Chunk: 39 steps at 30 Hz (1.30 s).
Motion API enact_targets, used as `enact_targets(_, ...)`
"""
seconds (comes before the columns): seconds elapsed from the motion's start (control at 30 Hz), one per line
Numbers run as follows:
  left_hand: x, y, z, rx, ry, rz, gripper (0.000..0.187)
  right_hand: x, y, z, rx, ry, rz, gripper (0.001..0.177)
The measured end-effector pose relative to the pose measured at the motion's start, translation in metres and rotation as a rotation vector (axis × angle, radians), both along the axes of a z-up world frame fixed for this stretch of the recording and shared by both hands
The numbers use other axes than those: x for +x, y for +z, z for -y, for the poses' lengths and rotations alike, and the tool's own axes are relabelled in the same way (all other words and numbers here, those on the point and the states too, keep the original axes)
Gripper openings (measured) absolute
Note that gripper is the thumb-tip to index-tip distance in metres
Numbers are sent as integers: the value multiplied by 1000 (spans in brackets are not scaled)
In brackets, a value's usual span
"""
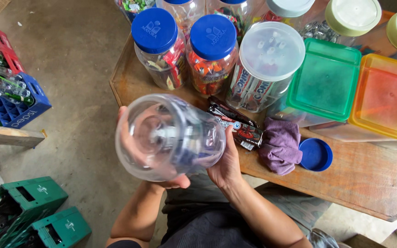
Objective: The person wipes the exterior of a clear plastic jar with a purple cloth, then opens it and empties chocolate bars onto the table. They wipe the interior of the jar with the cloth, place the chocolate bars back into the jar, and close the lid.
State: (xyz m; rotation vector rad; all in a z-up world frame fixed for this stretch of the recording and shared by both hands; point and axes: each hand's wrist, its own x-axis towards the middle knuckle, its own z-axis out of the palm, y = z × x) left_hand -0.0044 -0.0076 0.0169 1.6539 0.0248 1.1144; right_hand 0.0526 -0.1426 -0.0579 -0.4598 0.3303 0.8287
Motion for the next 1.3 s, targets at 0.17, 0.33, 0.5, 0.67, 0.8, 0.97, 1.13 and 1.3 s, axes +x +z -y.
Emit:
enact_targets(0.17, 8, -5, -13, -210, -16, 55, 133, -5, -15, 5, -7, -17, 56, 55)
enact_targets(0.33, 11, -4, -18, -221, -87, 59, 128, 0, -19, 8, 137, 69, 239, 49)
enact_targets(0.5, 13, -5, -34, -148, -92, -9, 121, 5, -24, 6, 76, 116, 160, 41)
enact_targets(0.67, 18, -31, -44, -409, -189, 107, 116, 5, -29, 10, -67, -77, 259, 39)
enact_targets(0.8, 20, -63, -65, -560, -138, 117, 108, 8, -30, 15, -283, -316, 625, 39)
enact_targets(0.97, 29, -104, -84, -727, -34, 102, 102, 8, -25, 20, -743, -368, 866, 38)
enact_targets(1.13, 30, -111, -110, -804, 150, 190, 98, 6, -18, 21, -1116, -420, 1254, 41)
enact_targets(1.3, 28, -102, -112, -948, 155, 208, 105, 0, -19, 11, -1507, -367, 1563, 52)
